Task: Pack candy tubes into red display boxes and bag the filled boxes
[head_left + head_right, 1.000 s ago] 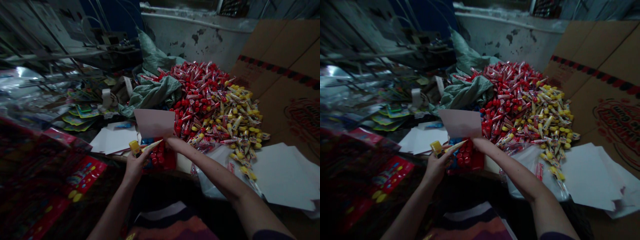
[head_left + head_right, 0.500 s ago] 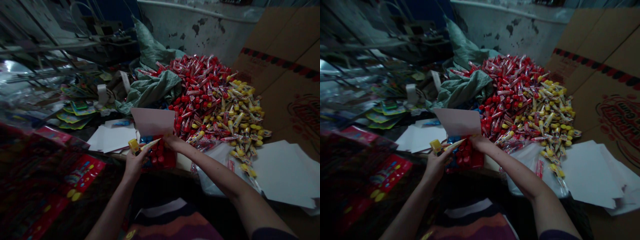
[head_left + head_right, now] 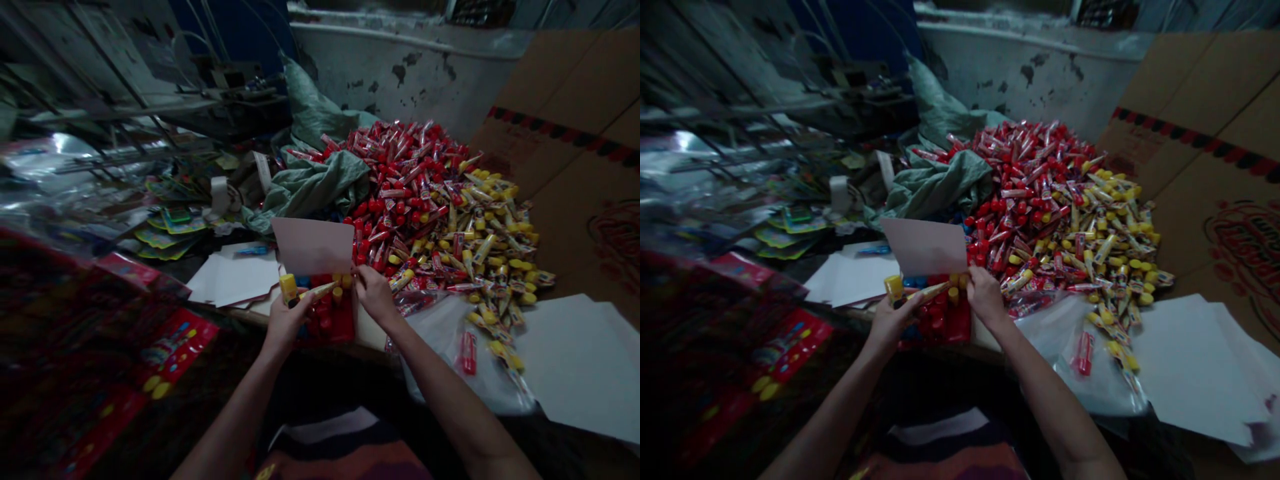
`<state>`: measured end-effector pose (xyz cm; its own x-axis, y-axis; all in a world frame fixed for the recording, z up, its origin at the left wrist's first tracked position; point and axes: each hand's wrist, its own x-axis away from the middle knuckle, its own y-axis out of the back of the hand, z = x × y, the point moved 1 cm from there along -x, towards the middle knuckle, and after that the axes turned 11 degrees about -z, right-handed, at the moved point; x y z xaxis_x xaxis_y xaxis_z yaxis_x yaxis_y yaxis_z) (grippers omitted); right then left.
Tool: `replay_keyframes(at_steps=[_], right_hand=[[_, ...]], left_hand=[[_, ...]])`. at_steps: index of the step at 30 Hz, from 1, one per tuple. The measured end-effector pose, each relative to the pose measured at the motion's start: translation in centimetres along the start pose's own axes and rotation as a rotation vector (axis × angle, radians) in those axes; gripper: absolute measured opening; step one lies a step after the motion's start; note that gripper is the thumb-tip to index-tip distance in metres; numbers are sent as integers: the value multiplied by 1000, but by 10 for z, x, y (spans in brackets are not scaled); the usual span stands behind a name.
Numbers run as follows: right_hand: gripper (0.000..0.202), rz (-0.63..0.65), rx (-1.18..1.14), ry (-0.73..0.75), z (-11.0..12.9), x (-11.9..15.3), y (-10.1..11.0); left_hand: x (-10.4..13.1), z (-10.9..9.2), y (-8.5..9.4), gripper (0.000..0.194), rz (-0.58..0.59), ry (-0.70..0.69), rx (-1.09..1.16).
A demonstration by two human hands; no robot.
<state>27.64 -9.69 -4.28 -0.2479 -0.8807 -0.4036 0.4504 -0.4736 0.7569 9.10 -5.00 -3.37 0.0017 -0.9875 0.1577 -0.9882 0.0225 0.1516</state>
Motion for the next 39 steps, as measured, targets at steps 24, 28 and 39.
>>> replay_keyframes(at_steps=[24, 28, 39], right_hand=[[45, -3, -1072, -407, -15, 39, -4], [31, -30, -895, -471, -22, 34, 2], [23, 55, -207, 63, -47, 17, -6]], left_hand=[[6, 11, -36, 30, 445, -152, -6], [7, 15, -39, 26, 391, -194, -56], [-7, 4, -9, 37, 117, -191, -123]])
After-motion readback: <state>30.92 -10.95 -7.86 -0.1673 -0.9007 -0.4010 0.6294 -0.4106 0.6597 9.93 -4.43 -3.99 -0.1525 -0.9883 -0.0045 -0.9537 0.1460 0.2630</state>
